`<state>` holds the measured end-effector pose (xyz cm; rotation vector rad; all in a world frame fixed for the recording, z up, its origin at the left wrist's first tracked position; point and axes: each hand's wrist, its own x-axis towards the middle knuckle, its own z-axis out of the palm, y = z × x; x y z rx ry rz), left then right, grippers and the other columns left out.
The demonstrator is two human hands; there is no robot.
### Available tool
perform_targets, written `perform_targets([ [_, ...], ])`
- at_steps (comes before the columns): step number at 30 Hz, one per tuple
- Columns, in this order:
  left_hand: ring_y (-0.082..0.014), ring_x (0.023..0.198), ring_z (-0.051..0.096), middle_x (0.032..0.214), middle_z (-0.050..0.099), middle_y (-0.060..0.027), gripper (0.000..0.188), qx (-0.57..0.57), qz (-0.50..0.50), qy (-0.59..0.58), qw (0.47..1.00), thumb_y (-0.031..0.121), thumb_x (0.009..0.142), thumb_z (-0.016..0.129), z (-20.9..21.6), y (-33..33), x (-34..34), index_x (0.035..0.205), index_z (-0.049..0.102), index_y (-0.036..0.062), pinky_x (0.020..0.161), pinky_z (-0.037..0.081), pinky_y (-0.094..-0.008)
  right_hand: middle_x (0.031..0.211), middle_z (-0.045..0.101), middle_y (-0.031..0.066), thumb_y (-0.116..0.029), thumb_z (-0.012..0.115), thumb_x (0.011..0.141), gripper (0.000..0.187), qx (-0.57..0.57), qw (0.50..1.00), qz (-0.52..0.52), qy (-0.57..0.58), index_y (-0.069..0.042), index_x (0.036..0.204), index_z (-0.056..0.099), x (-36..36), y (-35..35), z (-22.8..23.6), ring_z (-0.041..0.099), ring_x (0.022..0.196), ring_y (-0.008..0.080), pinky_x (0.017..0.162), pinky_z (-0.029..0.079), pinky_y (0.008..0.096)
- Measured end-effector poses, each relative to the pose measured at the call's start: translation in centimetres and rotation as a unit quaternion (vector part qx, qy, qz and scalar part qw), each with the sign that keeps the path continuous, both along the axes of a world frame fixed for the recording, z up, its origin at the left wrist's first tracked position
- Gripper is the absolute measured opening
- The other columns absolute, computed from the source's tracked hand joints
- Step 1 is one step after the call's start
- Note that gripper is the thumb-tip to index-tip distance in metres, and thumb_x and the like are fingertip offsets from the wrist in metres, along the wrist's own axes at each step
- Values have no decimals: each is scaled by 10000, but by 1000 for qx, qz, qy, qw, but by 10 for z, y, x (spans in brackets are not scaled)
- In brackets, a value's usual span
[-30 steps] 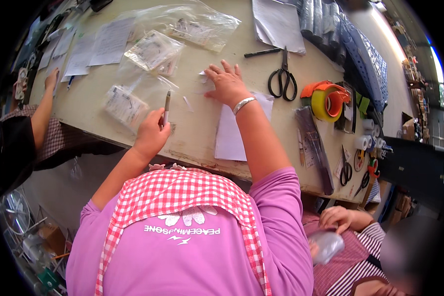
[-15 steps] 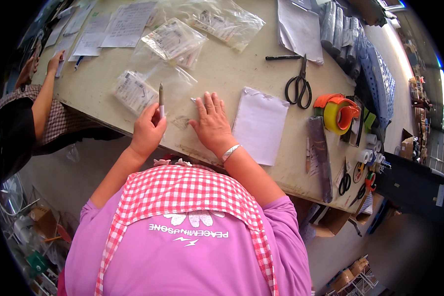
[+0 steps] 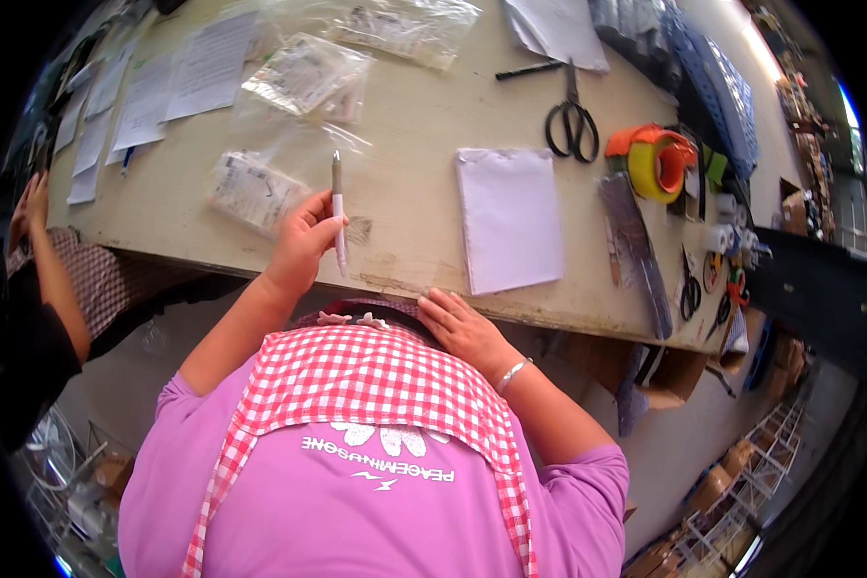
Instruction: The person writes in a notebook with a pen, cuts a page using scissors, and handles items in small plastic bags at a desk. They then pick up a label and sort through several plastic bags before handing an item to a coworker.
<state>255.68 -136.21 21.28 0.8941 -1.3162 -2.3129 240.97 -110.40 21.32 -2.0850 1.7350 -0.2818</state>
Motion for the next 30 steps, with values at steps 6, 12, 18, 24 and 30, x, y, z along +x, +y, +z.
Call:
perform_targets([
  [6, -114, 730, 547, 843, 549, -31, 233, 102, -2, -10, 995, 2, 818, 466, 3, 8, -24, 1038, 530, 40, 667, 501, -272, 1102, 627, 113, -176, 533, 832, 255, 438, 871, -155, 159, -48, 1010, 664, -8, 158, 1, 522, 1131, 290, 982, 401, 395],
  [12, -77, 559, 440, 724, 507, 11, 156, 100, -56, -46, 992, 60, 784, 540, -8, 28, -57, 935, 500, 73, 497, 367, -223, 892, 643, 165, -287, 604, 833, 265, 350, 817, -432, 150, -28, 880, 635, -44, 176, 37, 613, 860, 342, 747, 502, 440],
  [18, -114, 541, 507, 684, 572, -16, 143, -269, -83, -230, 931, 149, 818, 598, 3, 76, -97, 868, 570, 18, 525, 425, -271, 842, 629, 130, -271, 652, 829, 287, 0, 854, -514, 80, -38, 989, 603, -100, 84, 40, 613, 762, 308, 670, 494, 392],
  [24, -128, 670, 586, 766, 640, -63, 237, -349, 33, -253, 902, 174, 882, 596, -17, 129, -68, 973, 604, -45, 614, 459, -286, 859, 613, 122, -259, 663, 814, 296, -116, 840, -519, 108, -39, 1000, 592, -167, 110, 6, 612, 785, 318, 681, 503, 398],
  [30, -98, 701, 552, 845, 582, -30, 312, -250, 101, -254, 929, 177, 891, 610, -10, 168, -79, 1089, 570, -61, 634, 439, -235, 847, 590, 139, -221, 626, 830, 178, -79, 857, -489, 145, -66, 910, 589, -231, 143, -5, 622, 728, 340, 626, 527, 412],
])
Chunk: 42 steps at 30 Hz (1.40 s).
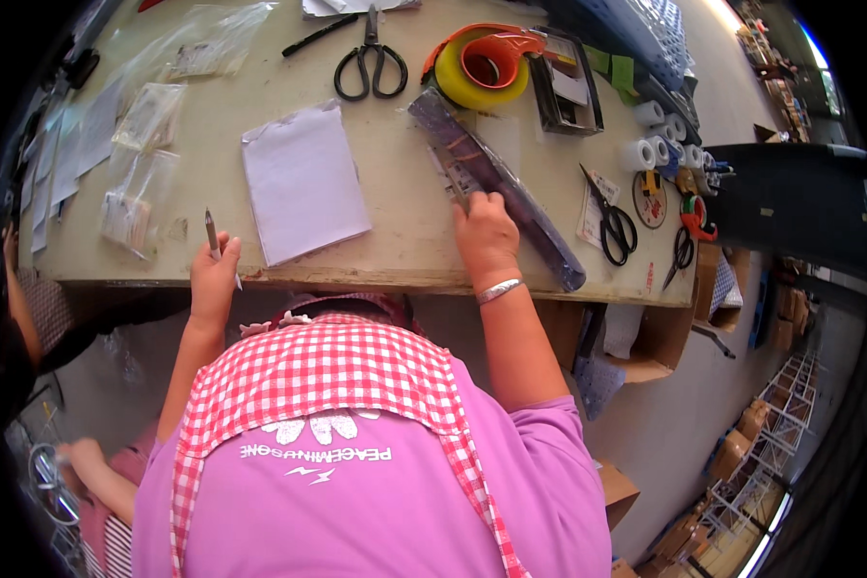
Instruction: The person writes in a notebook with a pen, cuts a page using scissors, and handles items in small plastic bags at a desk. They then pick up a label and sort through several plastic bags before handing an item to a coworker.
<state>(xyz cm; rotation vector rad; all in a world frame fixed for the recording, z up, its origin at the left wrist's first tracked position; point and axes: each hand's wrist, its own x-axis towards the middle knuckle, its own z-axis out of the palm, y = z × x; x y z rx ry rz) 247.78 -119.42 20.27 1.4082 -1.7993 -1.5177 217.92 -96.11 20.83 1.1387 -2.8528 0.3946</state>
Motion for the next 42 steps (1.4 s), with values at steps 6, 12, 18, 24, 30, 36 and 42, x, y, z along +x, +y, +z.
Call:
perform_targets([
  [6, -80, 662, 476, 884, 513, -42, 380, 183, 9, 113, 977, 50, 833, 546, 28, 25, -31, 1197, 457, -18, 548, 405, -218, 837, 594, 130, -204, 612, 828, 130, -18, 998, 48, -33, -77, 842, 586, 7, 2, -4, 623, 712, 331, 615, 527, 403],
  [12, -126, 725, 509, 925, 511, -82, 360, 327, -41, 159, 930, -27, 783, 465, 38, 49, -79, 1142, 439, -16, 640, 445, -263, 844, 597, 124, -223, 638, 803, 202, -39, 998, 22, -32, -66, 905, 561, 14, 5, -9, 624, 732, 345, 649, 533, 405],
  [18, -183, 843, 575, 966, 510, -87, 327, 364, -129, 190, 903, -95, 783, 504, 28, 65, -132, 1099, 475, -18, 781, 513, -313, 830, 641, 151, -174, 626, 791, 174, -12, 995, -15, -103, -33, 884, 588, 6, 5, -10, 641, 775, 330, 676, 526, 393],
  [24, -224, 961, 579, 1024, 507, -100, 333, 415, -134, 184, 881, -86, 794, 526, 16, 70, -159, 1115, 469, -19, 863, 521, -370, 694, 615, 74, -171, 592, 825, 176, -211, 887, -22, -410, 3, 809, 613, 27, -10, 11, 579, 622, 150, 565, 453, 286],
  [30, -190, 1001, 574, 988, 559, -66, 270, 237, -188, 164, 939, -20, 857, 486, 0, 65, -163, 1122, 502, 26, 806, 496, -325, 569, 462, -22, -154, 596, 832, 152, -300, 652, -140, -682, -17, 767, 594, 40, -10, 40, 361, 418, 47, 369, 257, 207],
  [36, -117, 870, 539, 926, 579, -51, 197, -221, -361, 222, 879, 33, 936, 464, 27, 65, -166, 1113, 551, 32, 787, 430, -244, 580, 438, -11, -220, 520, 846, 210, -301, 492, -87, -812, -43, 740, 560, 38, 13, 52, 345, 408, 66, 341, 248, 210],
  [42, -136, 763, 522, 867, 544, -56, 213, 1, -483, 190, 855, 48, 944, 466, 68, 114, -189, 1154, 493, 21, 701, 459, -274, 654, 484, -7, -296, 456, 925, 285, -380, 295, -15, -877, -55, 833, 577, 2, 47, 69, 361, 430, 68, 353, 285, 184],
])
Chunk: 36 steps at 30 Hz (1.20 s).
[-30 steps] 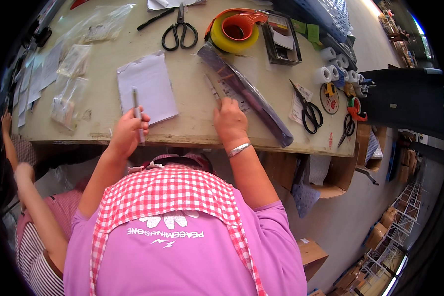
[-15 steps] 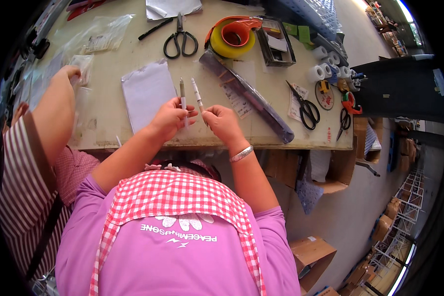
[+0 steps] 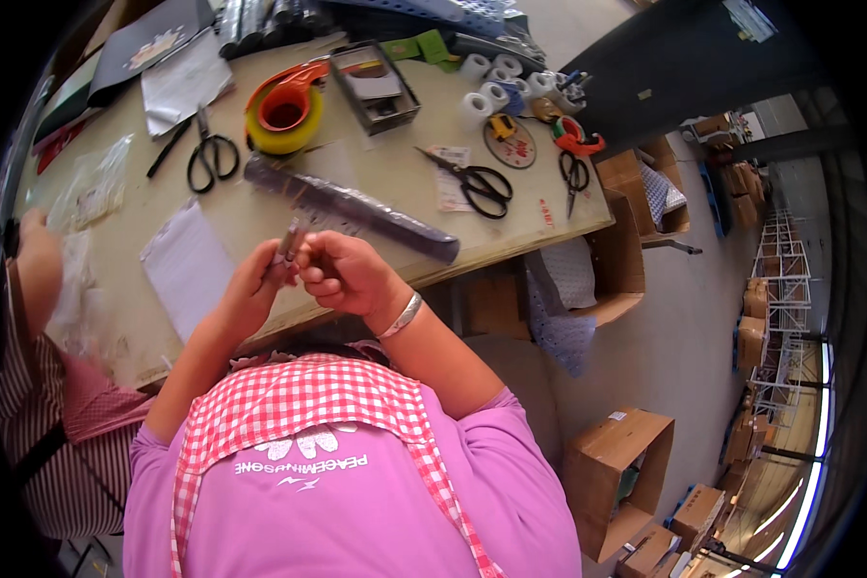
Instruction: The person writes in a notebook with a pen, cuts a page using scissors, and handles items in small plastic bags at a desk. They then pick up a label and sort through several plastic bags before handing an item to a coworker.
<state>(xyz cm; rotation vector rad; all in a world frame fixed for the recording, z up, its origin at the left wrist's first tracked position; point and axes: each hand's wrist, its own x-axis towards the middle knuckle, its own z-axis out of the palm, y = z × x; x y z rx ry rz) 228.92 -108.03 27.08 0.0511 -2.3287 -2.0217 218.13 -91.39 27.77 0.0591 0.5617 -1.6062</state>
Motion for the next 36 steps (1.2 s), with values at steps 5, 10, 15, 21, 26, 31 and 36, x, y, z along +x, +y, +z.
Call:
perform_targets([
  [5, -109, 746, 534, 882, 542, -36, 324, 176, -36, -64, 982, 79, 975, 411, 4, 52, -46, 1295, 423, 30, 688, 460, -249, 765, 594, 15, -178, 579, 922, 228, 83, 888, -137, 431, -6, 1072, 575, -43, 43, 5, 532, 579, 73, 524, 440, 204],
  [10, -149, 855, 565, 1032, 554, -118, 695, 114, -40, -98, 988, 55, 963, 437, 1, 120, -100, 1458, -51, 70, 798, 484, -289, 705, 599, 12, -109, 611, 892, 172, 59, 895, -142, 419, -6, 1026, 580, -99, 96, 18, 555, 582, 71, 518, 459, 210],
  [15, -200, 1051, 550, 1245, 498, -158, 726, 108, 102, 2, 989, 19, 940, 462, -15, 131, -124, 1464, -38, 79, 953, 418, -330, 683, 598, 7, -160, 631, 885, 127, 112, 737, -319, 585, -35, 897, 616, -211, 159, 24, 547, 526, 58, 433, 430, 202],
  [21, -177, 982, 572, 1162, 546, -136, 666, 144, 227, -58, 961, 34, 937, 481, -21, 111, -95, 1467, 80, 72, 881, 461, -300, 643, 632, 45, -244, 573, 911, 276, 347, 449, -488, 664, 8, 808, 621, -417, 275, 67, 593, 507, 86, 456, 467, 229],
  [26, -159, 947, 576, 1104, 581, -116, 558, 93, 281, -72, 952, 48, 942, 476, -25, 110, -75, 1441, 224, 45, 841, 449, -281, 623, 633, 67, -232, 589, 888, 273, 403, 435, -483, 644, 26, 812, 637, -506, 295, 57, 617, 522, 111, 471, 515, 243],
  [31, -145, 941, 572, 1094, 592, -100, 484, 80, 319, -82, 941, 64, 940, 492, -24, 110, -60, 1391, 328, 7, 813, 439, -272, 594, 623, 67, -235, 606, 873, 262, 457, 454, -431, 632, 14, 803, 643, -541, 290, 37, 606, 489, 119, 449, 501, 251],
  [36, -154, 944, 574, 1087, 598, -90, 419, 74, 334, -112, 933, 72, 941, 505, -37, 103, -41, 1340, 403, -5, 846, 455, -284, 590, 624, 72, -240, 634, 850, 260, 475, 456, -394, 641, 12, 788, 652, -559, 286, 20, 587, 458, 124, 430, 477, 260],
])
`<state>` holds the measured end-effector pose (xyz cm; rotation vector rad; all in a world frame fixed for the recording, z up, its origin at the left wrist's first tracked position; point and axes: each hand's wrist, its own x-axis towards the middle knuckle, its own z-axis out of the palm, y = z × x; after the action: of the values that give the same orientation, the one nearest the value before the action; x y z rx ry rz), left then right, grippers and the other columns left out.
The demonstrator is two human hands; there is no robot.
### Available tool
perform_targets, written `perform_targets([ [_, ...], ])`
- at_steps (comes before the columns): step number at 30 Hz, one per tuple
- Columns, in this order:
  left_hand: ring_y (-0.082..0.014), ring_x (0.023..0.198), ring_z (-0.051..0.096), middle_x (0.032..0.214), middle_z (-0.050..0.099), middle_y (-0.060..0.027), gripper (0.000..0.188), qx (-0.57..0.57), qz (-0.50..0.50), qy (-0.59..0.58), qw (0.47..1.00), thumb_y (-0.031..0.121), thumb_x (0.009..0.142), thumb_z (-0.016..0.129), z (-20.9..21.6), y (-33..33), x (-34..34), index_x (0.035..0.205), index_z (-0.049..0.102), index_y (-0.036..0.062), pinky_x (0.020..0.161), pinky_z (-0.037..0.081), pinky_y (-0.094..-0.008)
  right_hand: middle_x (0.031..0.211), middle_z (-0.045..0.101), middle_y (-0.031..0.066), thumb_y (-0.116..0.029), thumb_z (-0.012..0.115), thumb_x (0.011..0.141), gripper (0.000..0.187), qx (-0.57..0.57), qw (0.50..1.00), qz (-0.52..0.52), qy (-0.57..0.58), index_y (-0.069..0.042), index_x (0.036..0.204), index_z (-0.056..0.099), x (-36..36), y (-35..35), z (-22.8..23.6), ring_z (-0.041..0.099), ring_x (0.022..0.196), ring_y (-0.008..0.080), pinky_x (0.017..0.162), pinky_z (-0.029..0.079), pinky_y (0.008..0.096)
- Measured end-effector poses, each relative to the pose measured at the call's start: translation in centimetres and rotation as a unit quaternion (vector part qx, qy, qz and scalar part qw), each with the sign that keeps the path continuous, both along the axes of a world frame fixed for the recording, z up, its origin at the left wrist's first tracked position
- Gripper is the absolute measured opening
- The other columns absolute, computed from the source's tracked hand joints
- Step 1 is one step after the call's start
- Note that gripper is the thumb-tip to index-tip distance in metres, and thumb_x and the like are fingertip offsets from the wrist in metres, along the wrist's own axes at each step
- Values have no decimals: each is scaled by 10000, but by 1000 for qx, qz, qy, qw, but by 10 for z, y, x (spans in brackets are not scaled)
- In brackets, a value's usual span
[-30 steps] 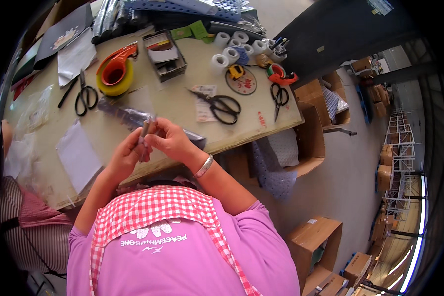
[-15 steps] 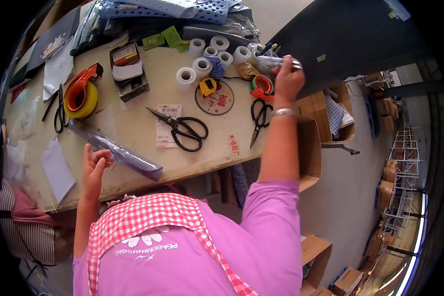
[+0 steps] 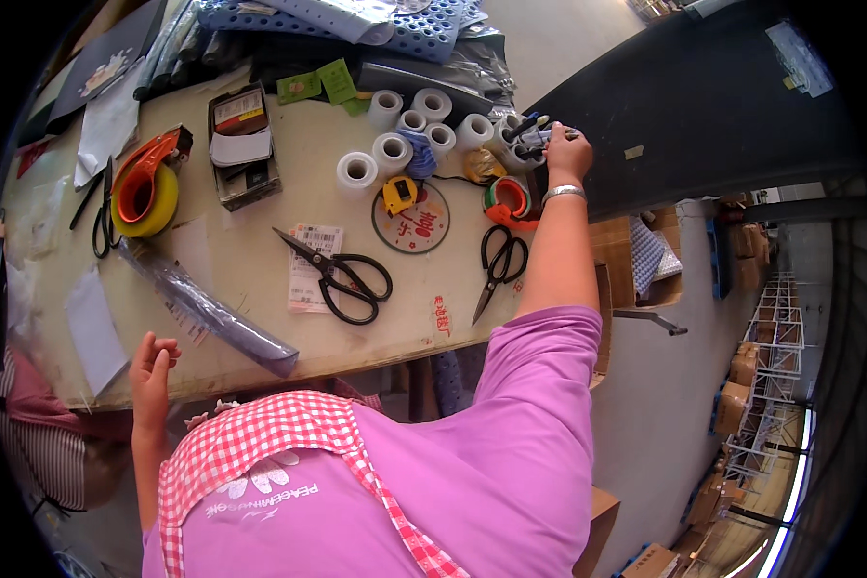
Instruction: The person writes in a notebook with a pen, cuts a page using scissors, and handles items in small plastic bags at a desk. They then pick up a label and sort through several plastic bags before handing an item to a coworker.
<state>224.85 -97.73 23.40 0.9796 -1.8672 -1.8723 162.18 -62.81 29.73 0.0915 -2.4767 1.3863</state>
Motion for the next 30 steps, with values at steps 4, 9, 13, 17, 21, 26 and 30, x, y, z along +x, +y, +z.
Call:
perform_targets([
  [4, -161, 941, 579, 1081, 603, -89, 388, 5, -2, -15, 1000, 73, 942, 507, -2, -3, 3, 1312, 429, -15, 875, 462, -294, 593, 630, 70, -248, 656, 832, 261, 43, 999, -3, 1, 6, 775, 656, -14, 7, -6, 590, 461, 132, 452, 478, 277],
  [9, -150, 940, 577, 1067, 613, -77, 343, 11, 4, -36, 999, 83, 941, 517, -2, -4, -2, 1266, 479, -20, 858, 461, -289, 684, 647, 58, -233, 660, 846, 238, 91, 995, -5, -35, 3, 814, 655, -18, 4, -1, 605, 537, 104, 450, 509, 242],
  [13, -141, 944, 575, 1061, 619, -68, 326, 7, -20, -51, 998, 92, 939, 525, -4, -10, -9, 1245, 502, -19, 849, 460, -286, 702, 650, 63, -224, 671, 839, 233, 88, 995, -10, -47, 6, 815, 653, -22, 4, -1, 611, 553, 108, 456, 516, 242],
  [17, -145, 945, 575, 1069, 619, -77, 331, 19, -3, -42, 999, 85, 936, 529, -7, -9, -9, 1247, 499, -22, 852, 460, -283, 735, 651, 55, -193, 695, 821, 197, 51, 996, -17, -69, -1, 828, 651, -18, -4, 2, 613, 579, 106, 465, 521, 234],
  [21, -149, 943, 576, 1070, 620, -85, 334, 23, 0, -50, 999, 77, 934, 530, -11, -9, -5, 1249, 497, -28, 853, 461, -279, 647, 634, 57, -198, 702, 809, 200, 9, 999, 10, -42, -9, 772, 647, -24, -4, -6, 596, 523, 102, 441, 491, 241],
  [26, -148, 941, 576, 1064, 622, -86, 332, 26, -3, -50, 998, 76, 934, 530, -14, -9, -4, 1245, 500, -35, 852, 460, -275, 642, 630, 47, -179, 710, 787, 175, 63, 997, 35, -24, -16, 781, 645, -27, 2, -10, 589, 529, 100, 462, 489, 245],
  [30, -147, 940, 576, 1062, 623, -86, 334, 24, -6, -47, 999, 77, 934, 530, -14, -9, -3, 1246, 500, -39, 851, 460, -274, 722, 644, 28, -156, 693, 785, 147, 64, 997, 43, -26, -37, 869, 669, -33, 7, -6, 595, 585, 84, 477, 484, 228],
])
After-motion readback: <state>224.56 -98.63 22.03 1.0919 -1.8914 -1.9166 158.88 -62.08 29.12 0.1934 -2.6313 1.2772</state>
